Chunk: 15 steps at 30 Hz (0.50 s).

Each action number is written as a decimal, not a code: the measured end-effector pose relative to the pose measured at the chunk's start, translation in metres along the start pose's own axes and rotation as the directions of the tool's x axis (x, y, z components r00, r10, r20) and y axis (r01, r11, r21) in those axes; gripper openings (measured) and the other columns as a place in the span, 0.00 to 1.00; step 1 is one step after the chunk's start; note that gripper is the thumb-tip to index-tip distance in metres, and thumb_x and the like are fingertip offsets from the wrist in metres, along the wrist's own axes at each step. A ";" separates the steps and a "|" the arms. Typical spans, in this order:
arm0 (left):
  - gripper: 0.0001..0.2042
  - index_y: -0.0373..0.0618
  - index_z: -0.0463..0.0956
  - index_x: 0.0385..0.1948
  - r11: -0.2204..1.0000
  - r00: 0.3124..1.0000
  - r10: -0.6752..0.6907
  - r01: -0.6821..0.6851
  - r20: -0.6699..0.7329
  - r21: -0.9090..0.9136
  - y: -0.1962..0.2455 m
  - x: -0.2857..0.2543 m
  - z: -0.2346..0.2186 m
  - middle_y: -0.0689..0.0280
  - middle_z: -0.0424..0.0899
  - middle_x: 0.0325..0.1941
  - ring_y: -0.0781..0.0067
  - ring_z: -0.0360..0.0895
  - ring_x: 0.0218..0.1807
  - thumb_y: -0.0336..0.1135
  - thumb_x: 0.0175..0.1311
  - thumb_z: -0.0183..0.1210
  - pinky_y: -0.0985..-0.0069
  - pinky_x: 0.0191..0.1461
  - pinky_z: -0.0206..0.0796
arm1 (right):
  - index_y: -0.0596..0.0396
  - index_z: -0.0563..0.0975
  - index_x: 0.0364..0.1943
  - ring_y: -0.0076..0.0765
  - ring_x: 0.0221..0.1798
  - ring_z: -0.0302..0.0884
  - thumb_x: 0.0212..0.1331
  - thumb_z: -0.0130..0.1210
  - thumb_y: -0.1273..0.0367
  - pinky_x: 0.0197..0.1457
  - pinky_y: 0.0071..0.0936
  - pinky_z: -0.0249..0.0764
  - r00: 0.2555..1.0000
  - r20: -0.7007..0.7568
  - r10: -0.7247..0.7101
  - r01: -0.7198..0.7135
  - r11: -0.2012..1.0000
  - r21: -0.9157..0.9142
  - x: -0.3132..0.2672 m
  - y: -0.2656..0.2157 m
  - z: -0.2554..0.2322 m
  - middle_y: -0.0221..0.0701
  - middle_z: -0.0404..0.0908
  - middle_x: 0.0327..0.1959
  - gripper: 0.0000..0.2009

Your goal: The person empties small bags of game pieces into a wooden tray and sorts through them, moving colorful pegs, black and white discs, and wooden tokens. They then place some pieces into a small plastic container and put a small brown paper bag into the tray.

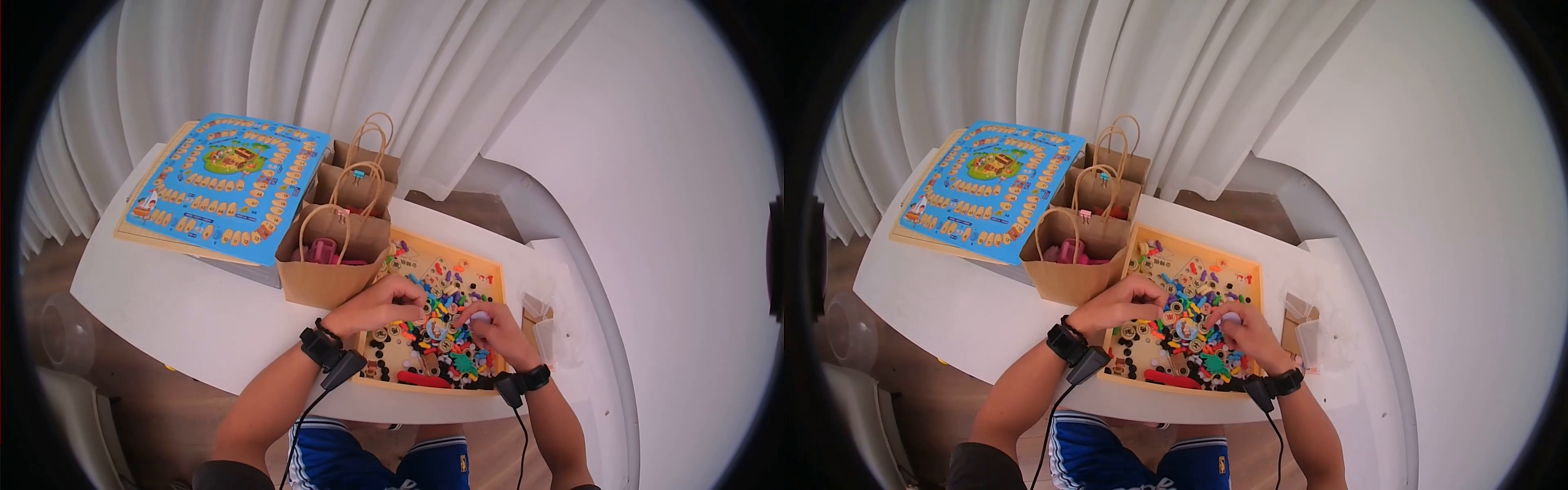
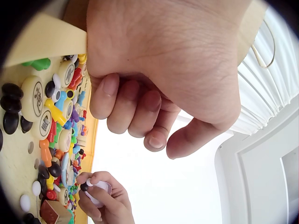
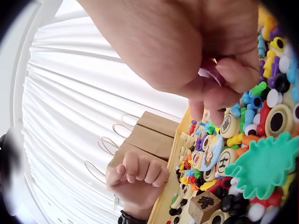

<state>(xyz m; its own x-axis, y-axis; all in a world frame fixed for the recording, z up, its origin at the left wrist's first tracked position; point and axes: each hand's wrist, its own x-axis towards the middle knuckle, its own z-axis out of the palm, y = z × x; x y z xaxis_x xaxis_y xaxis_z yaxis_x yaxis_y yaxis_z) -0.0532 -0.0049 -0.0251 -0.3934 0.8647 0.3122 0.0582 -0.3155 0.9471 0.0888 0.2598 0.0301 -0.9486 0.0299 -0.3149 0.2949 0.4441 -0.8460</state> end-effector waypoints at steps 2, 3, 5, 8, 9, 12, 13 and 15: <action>0.14 0.39 0.67 0.23 1.000 1.000 -0.003 0.003 -0.001 -0.001 -0.001 0.000 0.000 0.73 0.66 0.25 0.83 0.62 0.31 0.33 0.66 0.61 0.77 0.35 0.53 | 0.58 0.82 0.45 0.16 0.25 0.76 0.66 0.49 0.80 0.26 0.18 0.69 0.999 -0.045 -0.014 0.015 0.999 0.034 0.001 -0.002 0.004 0.28 0.86 0.36 0.11; 0.14 0.39 0.68 0.23 1.000 1.000 -0.001 0.001 -0.004 0.002 -0.002 0.000 0.000 0.73 0.66 0.25 0.83 0.62 0.31 0.33 0.65 0.61 0.77 0.36 0.53 | 0.59 0.82 0.45 0.16 0.25 0.76 0.67 0.49 0.79 0.26 0.18 0.70 0.996 -0.089 -0.027 0.033 0.997 0.067 0.001 -0.003 0.006 0.28 0.86 0.37 0.11; 0.13 0.39 0.68 0.23 1.000 1.000 0.001 -0.001 -0.005 0.005 -0.002 0.000 0.000 0.73 0.66 0.25 0.83 0.62 0.31 0.33 0.65 0.61 0.77 0.36 0.53 | 0.60 0.82 0.46 0.18 0.26 0.78 0.67 0.48 0.79 0.28 0.19 0.73 0.995 -0.096 -0.013 0.018 0.999 0.050 0.000 -0.007 0.006 0.30 0.87 0.39 0.11; 0.13 0.38 0.68 0.24 1.000 1.000 -0.011 0.011 -0.007 0.004 -0.001 0.000 0.000 0.73 0.66 0.25 0.83 0.62 0.31 0.33 0.65 0.61 0.77 0.36 0.53 | 0.63 0.82 0.47 0.23 0.32 0.83 0.68 0.47 0.81 0.35 0.23 0.82 0.995 -0.100 -0.026 0.032 0.997 0.064 0.001 0.000 0.005 0.34 0.87 0.42 0.12; 0.13 0.38 0.68 0.24 1.000 1.000 -0.010 0.010 -0.004 0.000 -0.002 0.000 0.000 0.73 0.66 0.25 0.83 0.62 0.31 0.33 0.65 0.62 0.77 0.36 0.53 | 0.64 0.82 0.48 0.27 0.37 0.86 0.68 0.45 0.82 0.40 0.26 0.86 0.994 -0.098 -0.051 0.061 0.994 0.095 0.002 0.005 0.004 0.36 0.87 0.44 0.13; 0.13 0.39 0.68 0.23 1.000 1.000 -0.006 0.005 -0.004 -0.002 -0.002 0.000 0.000 0.73 0.66 0.25 0.84 0.62 0.31 0.33 0.65 0.62 0.77 0.36 0.53 | 0.67 0.81 0.50 0.35 0.49 0.88 0.67 0.43 0.84 0.51 0.32 0.88 0.980 -0.064 -0.188 0.190 0.982 0.017 0.008 0.022 -0.004 0.40 0.86 0.49 0.15; 0.13 0.39 0.68 0.23 1.000 1.000 -0.002 0.002 -0.007 0.001 -0.001 0.000 0.000 0.74 0.66 0.25 0.84 0.62 0.31 0.34 0.65 0.62 0.77 0.36 0.53 | 0.67 0.81 0.50 0.35 0.49 0.88 0.67 0.43 0.84 0.51 0.32 0.88 0.980 -0.064 -0.188 0.189 0.982 0.017 0.008 0.024 -0.005 0.40 0.86 0.49 0.15; 0.13 0.39 0.68 0.23 1.000 1.000 -0.006 0.006 -0.005 0.001 0.000 0.000 0.000 0.74 0.66 0.25 0.84 0.62 0.31 0.34 0.65 0.61 0.77 0.36 0.53 | 0.69 0.80 0.52 0.38 0.56 0.86 0.64 0.39 0.87 0.58 0.34 0.86 0.984 -0.067 -0.163 0.165 0.986 0.020 0.005 0.013 -0.003 0.43 0.86 0.52 0.19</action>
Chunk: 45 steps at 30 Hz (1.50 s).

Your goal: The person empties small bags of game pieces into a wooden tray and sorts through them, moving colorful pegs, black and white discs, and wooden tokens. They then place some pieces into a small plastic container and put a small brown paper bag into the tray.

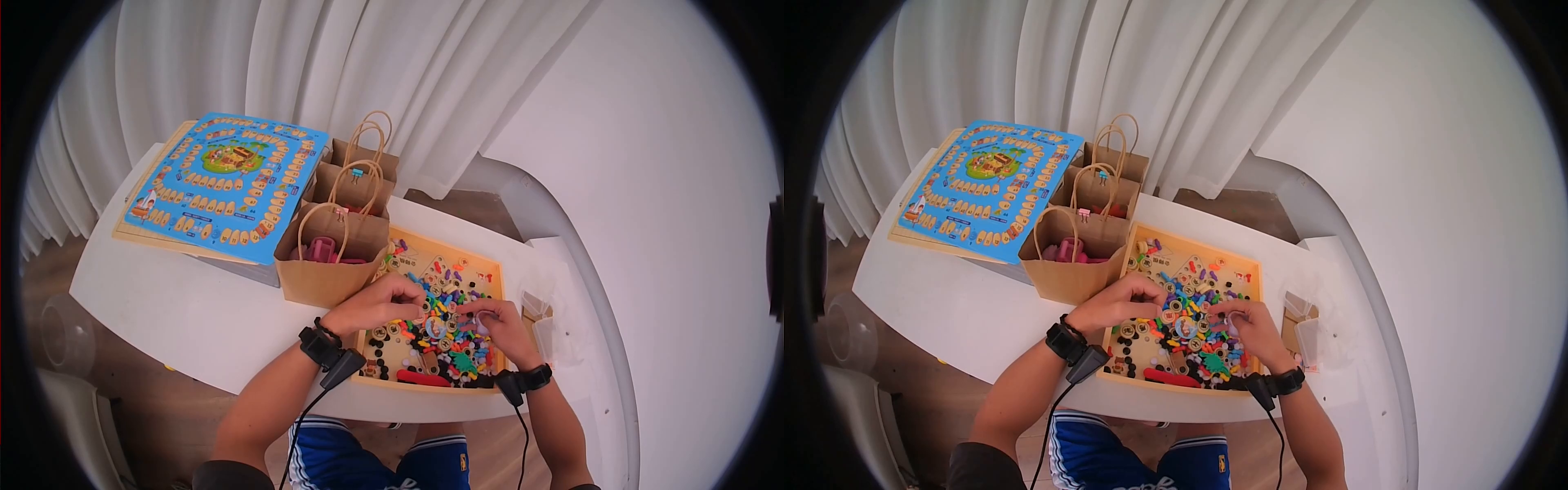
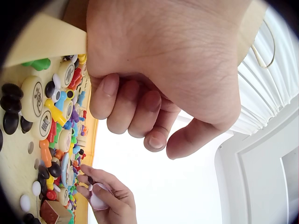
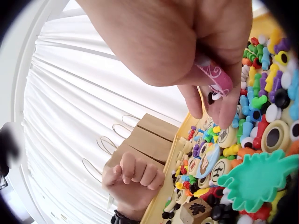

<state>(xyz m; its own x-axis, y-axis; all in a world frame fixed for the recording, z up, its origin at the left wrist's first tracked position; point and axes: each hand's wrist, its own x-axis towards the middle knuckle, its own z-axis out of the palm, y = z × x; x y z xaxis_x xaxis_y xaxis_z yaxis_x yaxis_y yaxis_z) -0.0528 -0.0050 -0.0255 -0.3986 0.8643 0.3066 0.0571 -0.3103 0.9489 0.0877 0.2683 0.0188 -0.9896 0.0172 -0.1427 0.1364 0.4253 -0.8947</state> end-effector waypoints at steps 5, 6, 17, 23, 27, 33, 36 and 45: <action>0.13 0.39 0.69 0.24 1.000 1.000 -0.012 0.012 0.005 0.001 -0.001 0.000 -0.001 0.73 0.67 0.24 0.83 0.62 0.32 0.34 0.65 0.62 0.77 0.36 0.53 | 0.71 0.78 0.54 0.40 0.57 0.86 0.59 0.35 0.89 0.63 0.37 0.85 0.998 -0.045 0.036 -0.032 0.995 0.091 -0.004 -0.020 0.006 0.44 0.86 0.54 0.23; 0.13 0.38 0.69 0.24 1.000 1.000 0.000 0.000 -0.002 0.003 -0.001 0.000 0.000 0.73 0.67 0.24 0.82 0.63 0.32 0.34 0.65 0.62 0.77 0.36 0.53 | 0.71 0.77 0.55 0.40 0.58 0.85 0.58 0.35 0.89 0.64 0.37 0.85 0.997 -0.060 0.047 -0.041 0.994 0.098 -0.004 -0.020 0.006 0.44 0.85 0.55 0.24; 0.13 0.38 0.68 0.24 1.000 1.000 0.008 -0.008 0.013 0.022 0.000 0.001 -0.002 0.71 0.67 0.24 0.80 0.63 0.32 0.34 0.64 0.61 0.76 0.37 0.54 | 0.62 0.82 0.45 0.25 0.46 0.83 0.62 0.46 0.85 0.51 0.26 0.81 0.996 -0.087 0.007 -0.014 0.997 -0.071 -0.003 -0.004 -0.006 0.32 0.87 0.45 0.15; 0.13 0.38 0.68 0.24 1.000 1.000 0.026 -0.026 -0.001 0.001 -0.001 0.000 0.000 0.71 0.66 0.25 0.81 0.62 0.31 0.34 0.64 0.61 0.76 0.36 0.53 | 0.62 0.82 0.46 0.26 0.43 0.84 0.67 0.52 0.83 0.53 0.24 0.81 0.993 -0.099 0.069 -0.064 0.997 0.047 -0.003 -0.008 0.001 0.33 0.87 0.41 0.10; 0.13 0.38 0.68 0.24 1.000 1.000 0.022 -0.022 0.000 0.008 0.001 0.000 0.000 0.71 0.66 0.25 0.81 0.62 0.31 0.33 0.64 0.61 0.76 0.36 0.53 | 0.62 0.82 0.47 0.33 0.53 0.88 0.66 0.54 0.84 0.59 0.31 0.83 0.994 -0.113 0.012 -0.001 0.995 0.097 0.000 -0.004 0.005 0.37 0.86 0.47 0.10; 0.14 0.39 0.65 0.23 1.000 1.000 0.023 -0.023 0.000 0.010 0.002 0.001 0.001 0.71 0.64 0.23 0.81 0.61 0.30 0.33 0.64 0.61 0.76 0.35 0.52 | 0.65 0.83 0.46 0.38 0.58 0.86 0.67 0.54 0.85 0.60 0.34 0.85 0.992 -0.128 -0.020 0.023 0.999 0.023 0.001 -0.018 0.013 0.43 0.83 0.58 0.09; 0.14 0.38 0.65 0.23 0.999 0.999 0.040 -0.040 -0.004 0.018 0.003 0.001 0.001 0.71 0.63 0.23 0.81 0.60 0.30 0.32 0.64 0.61 0.75 0.35 0.51 | 0.65 0.84 0.44 0.38 0.59 0.85 0.67 0.53 0.84 0.59 0.33 0.86 0.979 -0.146 -0.143 0.114 0.975 -0.189 0.002 -0.015 0.008 0.42 0.84 0.58 0.09; 0.13 0.37 0.70 0.23 0.999 0.999 0.047 -0.047 -0.009 0.009 0.003 0.001 0.002 0.71 0.68 0.23 0.82 0.63 0.30 0.33 0.64 0.61 0.76 0.35 0.54 | 0.63 0.80 0.47 0.25 0.45 0.82 0.77 0.44 0.77 0.51 0.26 0.83 0.938 -0.233 -0.257 0.252 0.966 -0.053 0.040 -0.101 0.031 0.32 0.83 0.41 0.10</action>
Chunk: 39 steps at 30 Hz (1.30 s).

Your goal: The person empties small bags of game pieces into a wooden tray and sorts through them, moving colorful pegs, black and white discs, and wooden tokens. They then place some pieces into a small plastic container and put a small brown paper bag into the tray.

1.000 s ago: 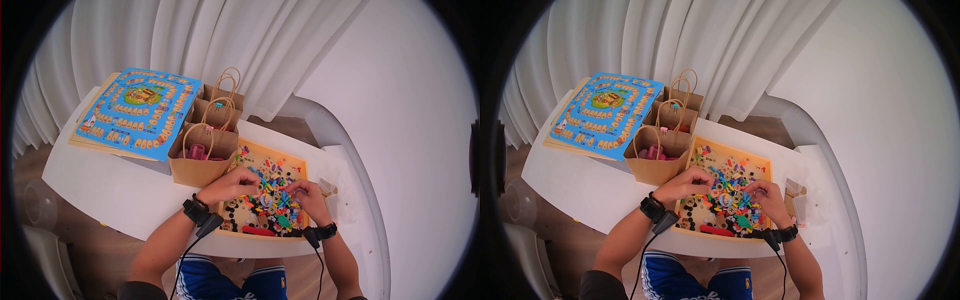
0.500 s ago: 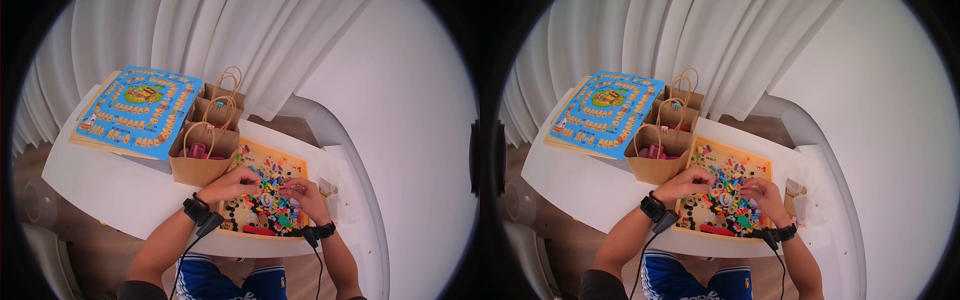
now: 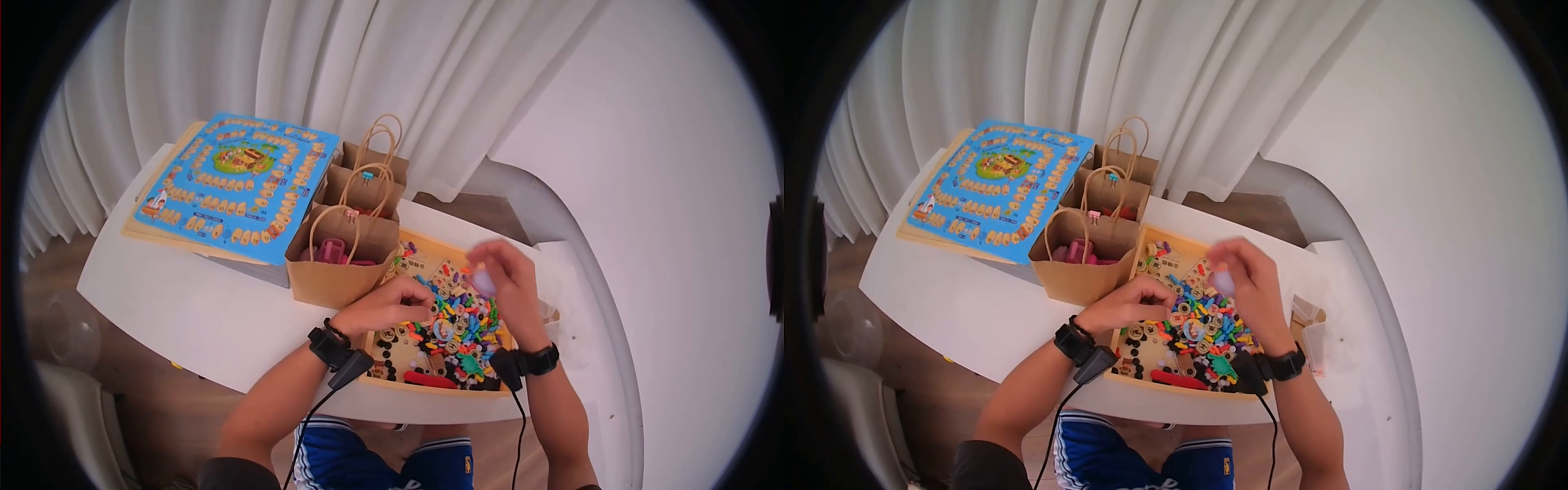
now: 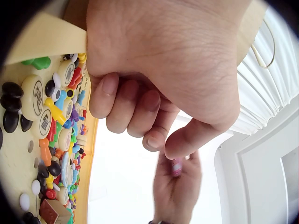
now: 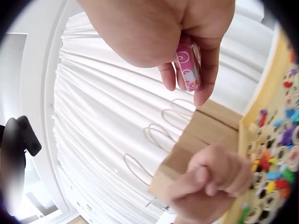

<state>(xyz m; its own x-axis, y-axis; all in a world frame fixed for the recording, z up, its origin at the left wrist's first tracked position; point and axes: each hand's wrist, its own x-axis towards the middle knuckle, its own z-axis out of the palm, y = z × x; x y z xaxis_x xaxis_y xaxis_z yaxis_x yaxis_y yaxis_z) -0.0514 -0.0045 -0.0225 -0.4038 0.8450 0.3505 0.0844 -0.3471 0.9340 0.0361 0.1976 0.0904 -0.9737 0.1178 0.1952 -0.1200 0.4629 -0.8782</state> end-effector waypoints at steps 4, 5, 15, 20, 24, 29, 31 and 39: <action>0.13 0.38 0.68 0.24 1.000 1.000 -0.011 0.011 -0.022 -0.006 0.002 -0.001 0.001 0.73 0.65 0.24 0.83 0.60 0.31 0.32 0.65 0.61 0.76 0.35 0.52 | 0.61 0.79 0.46 0.25 0.45 0.81 0.76 0.41 0.77 0.47 0.25 0.80 0.955 0.065 -0.291 0.287 0.956 0.061 0.042 -0.050 0.050 0.31 0.83 0.40 0.12; 0.13 0.38 0.68 0.24 1.000 1.000 -0.016 0.016 -0.020 -0.001 0.001 -0.001 0.001 0.73 0.65 0.24 0.83 0.60 0.31 0.32 0.65 0.61 0.76 0.35 0.52 | 0.61 0.79 0.46 0.27 0.45 0.82 0.75 0.40 0.78 0.47 0.26 0.79 0.941 0.088 -0.326 0.323 0.945 0.056 0.050 -0.055 0.061 0.32 0.83 0.41 0.12; 0.12 0.37 0.72 0.26 1.000 0.999 -0.007 0.008 -0.043 0.006 -0.007 -0.001 -0.001 0.70 0.70 0.25 0.81 0.65 0.33 0.34 0.64 0.62 0.76 0.38 0.58 | 0.61 0.81 0.39 0.38 0.43 0.83 0.61 0.48 0.86 0.48 0.29 0.76 0.896 0.096 -0.433 0.443 0.866 -0.231 0.036 -0.024 0.043 0.36 0.85 0.42 0.12; 0.11 0.36 0.76 0.25 0.999 0.999 0.033 -0.033 -0.017 -0.012 -0.006 0.001 0.000 0.70 0.72 0.22 0.80 0.67 0.29 0.35 0.63 0.61 0.75 0.36 0.59 | 0.59 0.84 0.43 0.33 0.42 0.82 0.63 0.60 0.77 0.49 0.28 0.77 0.965 0.261 0.005 0.114 0.892 -0.438 -0.007 0.031 -0.010 0.34 0.84 0.41 0.07; 0.11 0.36 0.76 0.25 0.999 0.999 0.021 -0.020 -0.029 0.039 -0.010 0.000 -0.001 0.71 0.71 0.21 0.80 0.66 0.29 0.35 0.63 0.61 0.76 0.36 0.59 | 0.55 0.84 0.49 0.34 0.45 0.82 0.60 0.69 0.69 0.50 0.32 0.78 0.893 0.424 0.150 0.097 0.856 -0.507 -0.038 0.037 -0.004 0.33 0.82 0.42 0.14; 0.11 0.36 0.76 0.26 0.998 1.000 0.031 -0.030 -0.006 0.056 -0.012 0.001 -0.003 0.71 0.71 0.22 0.81 0.66 0.29 0.35 0.63 0.61 0.76 0.37 0.59 | 0.55 0.83 0.50 0.46 0.47 0.82 0.60 0.69 0.69 0.53 0.40 0.78 0.883 0.468 0.032 0.255 0.804 -0.537 -0.045 0.050 0.006 0.36 0.82 0.43 0.15; 0.11 0.36 0.75 0.26 0.999 0.999 0.030 -0.028 -0.032 0.036 -0.008 -0.001 -0.001 0.71 0.71 0.23 0.81 0.65 0.30 0.34 0.64 0.61 0.75 0.36 0.59 | 0.56 0.83 0.48 0.50 0.48 0.82 0.61 0.67 0.69 0.54 0.42 0.78 0.867 0.491 0.083 0.223 0.816 -0.533 -0.039 0.049 0.005 0.38 0.81 0.45 0.13; 0.16 0.39 0.66 0.22 0.999 1.000 0.029 -0.029 -0.008 -0.025 -0.008 0.000 0.000 0.72 0.63 0.23 0.81 0.59 0.30 0.34 0.66 0.62 0.75 0.34 0.51 | 0.62 0.82 0.46 0.19 0.28 0.81 0.70 0.62 0.69 0.31 0.22 0.74 0.990 0.030 -0.138 0.139 0.924 -0.357 0.051 0.019 -0.008 0.33 0.87 0.32 0.09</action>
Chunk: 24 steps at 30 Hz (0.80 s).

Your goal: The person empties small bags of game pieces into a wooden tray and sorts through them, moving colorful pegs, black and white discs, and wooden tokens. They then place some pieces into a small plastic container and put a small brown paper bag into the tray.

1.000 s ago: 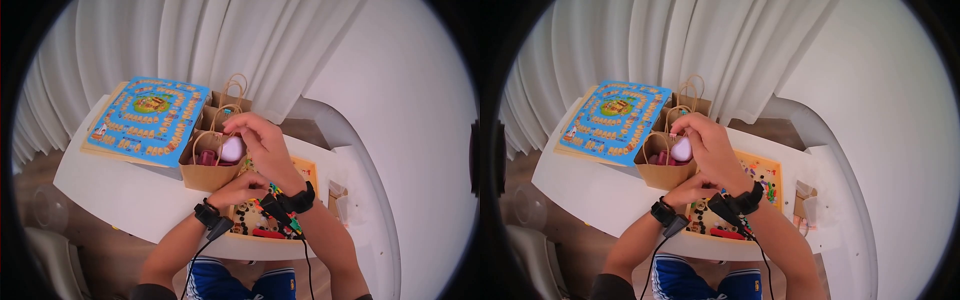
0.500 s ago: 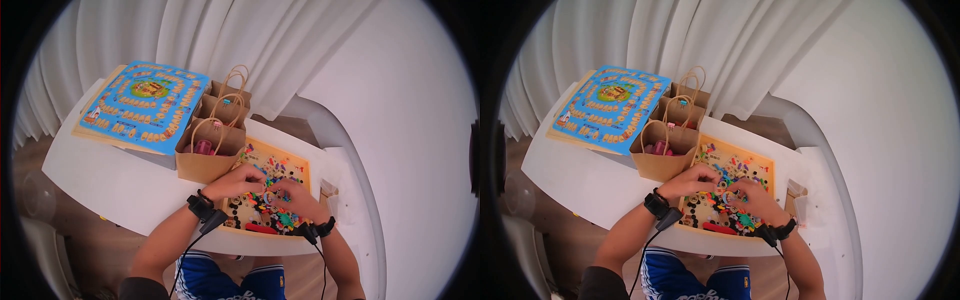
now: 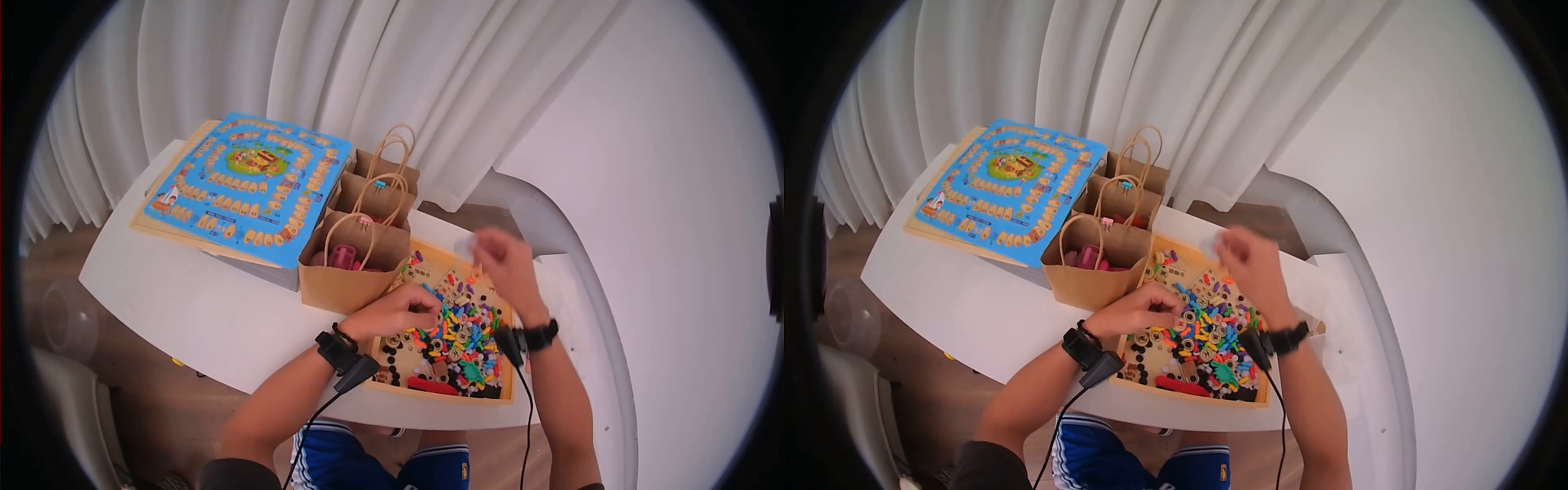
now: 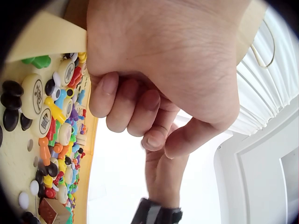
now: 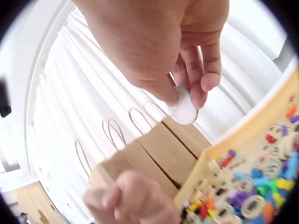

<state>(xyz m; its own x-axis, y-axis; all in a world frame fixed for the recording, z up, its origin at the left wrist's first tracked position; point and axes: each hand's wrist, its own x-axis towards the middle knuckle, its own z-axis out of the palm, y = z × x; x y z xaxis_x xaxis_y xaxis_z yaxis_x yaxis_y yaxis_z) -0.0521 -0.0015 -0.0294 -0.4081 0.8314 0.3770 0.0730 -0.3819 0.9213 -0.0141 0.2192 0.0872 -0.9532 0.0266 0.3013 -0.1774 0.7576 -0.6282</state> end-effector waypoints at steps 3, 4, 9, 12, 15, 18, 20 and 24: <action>0.14 0.38 0.69 0.23 0.999 0.999 -0.031 0.031 0.019 0.014 -0.003 0.001 -0.004 0.72 0.65 0.23 0.81 0.61 0.29 0.34 0.65 0.62 0.75 0.35 0.53 | 0.63 0.81 0.50 0.26 0.36 0.88 0.70 0.61 0.70 0.35 0.23 0.80 0.995 -0.070 0.068 -0.041 0.943 0.331 0.066 -0.024 0.010 0.34 0.89 0.37 0.11; 0.12 0.37 0.72 0.24 0.998 0.999 -0.043 0.042 0.024 0.039 -0.004 0.001 -0.005 0.71 0.68 0.23 0.81 0.64 0.30 0.33 0.64 0.61 0.76 0.35 0.56 | 0.63 0.81 0.50 0.26 0.36 0.88 0.70 0.61 0.70 0.35 0.23 0.80 0.995 -0.076 0.068 -0.038 0.941 0.338 0.086 -0.029 0.018 0.34 0.89 0.37 0.11; 0.12 0.36 0.72 0.23 0.999 0.999 -0.033 0.034 -0.036 0.031 0.008 -0.001 -0.001 0.71 0.67 0.21 0.81 0.64 0.29 0.33 0.64 0.61 0.76 0.35 0.56 | 0.62 0.81 0.51 0.29 0.39 0.89 0.72 0.60 0.68 0.39 0.23 0.82 0.999 -0.034 -0.010 0.017 0.981 0.192 0.113 -0.049 0.038 0.33 0.88 0.37 0.12; 0.12 0.36 0.73 0.23 0.999 0.999 -0.033 0.033 -0.022 0.014 0.003 0.000 -0.002 0.71 0.68 0.21 0.81 0.64 0.28 0.33 0.64 0.61 0.76 0.34 0.56 | 0.62 0.83 0.44 0.33 0.36 0.89 0.70 0.59 0.68 0.38 0.30 0.82 0.998 0.017 -0.062 0.062 0.998 0.021 0.083 -0.021 0.029 0.38 0.88 0.35 0.10; 0.14 0.38 0.69 0.22 1.000 1.000 -0.014 0.014 -0.002 -0.006 0.003 0.000 0.000 0.72 0.65 0.22 0.82 0.61 0.28 0.34 0.65 0.61 0.76 0.34 0.53 | 0.60 0.83 0.43 0.27 0.37 0.85 0.68 0.61 0.69 0.40 0.26 0.79 0.965 0.251 -0.074 0.117 0.980 -0.163 0.026 0.003 0.011 0.31 0.88 0.36 0.08; 0.16 0.40 0.65 0.22 1.000 1.000 -0.009 0.010 0.013 -0.015 -0.001 0.001 -0.001 0.73 0.61 0.22 0.82 0.58 0.29 0.35 0.67 0.61 0.76 0.34 0.50 | 0.58 0.84 0.44 0.30 0.39 0.83 0.65 0.63 0.71 0.43 0.29 0.79 0.873 0.488 0.012 0.095 0.976 -0.195 -0.038 0.015 -0.002 0.33 0.86 0.37 0.07; 0.16 0.40 0.65 0.22 0.999 0.999 -0.037 0.037 0.014 0.014 -0.001 0.001 -0.002 0.73 0.61 0.22 0.82 0.58 0.29 0.36 0.66 0.61 0.76 0.34 0.50 | 0.57 0.83 0.46 0.34 0.42 0.83 0.64 0.65 0.69 0.45 0.31 0.79 0.818 0.575 -0.035 0.128 0.984 -0.122 -0.071 0.014 -0.004 0.35 0.84 0.42 0.10; 0.12 0.37 0.72 0.23 0.998 0.999 -0.039 0.039 0.003 0.047 0.004 0.001 -0.001 0.73 0.68 0.21 0.83 0.63 0.28 0.34 0.62 0.61 0.76 0.33 0.55 | 0.55 0.82 0.51 0.39 0.47 0.83 0.64 0.68 0.66 0.50 0.33 0.80 0.769 0.639 0.028 0.101 0.981 -0.163 -0.109 -0.020 0.004 0.37 0.83 0.49 0.14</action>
<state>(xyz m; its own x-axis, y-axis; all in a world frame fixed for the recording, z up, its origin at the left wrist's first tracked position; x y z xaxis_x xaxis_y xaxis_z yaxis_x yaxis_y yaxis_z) -0.0532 -0.0027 -0.0255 -0.4082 0.8468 0.3409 0.0999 -0.3298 0.9388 0.0920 0.1985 0.0636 -0.8941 -0.3754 -0.2443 -0.2300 0.8528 -0.4689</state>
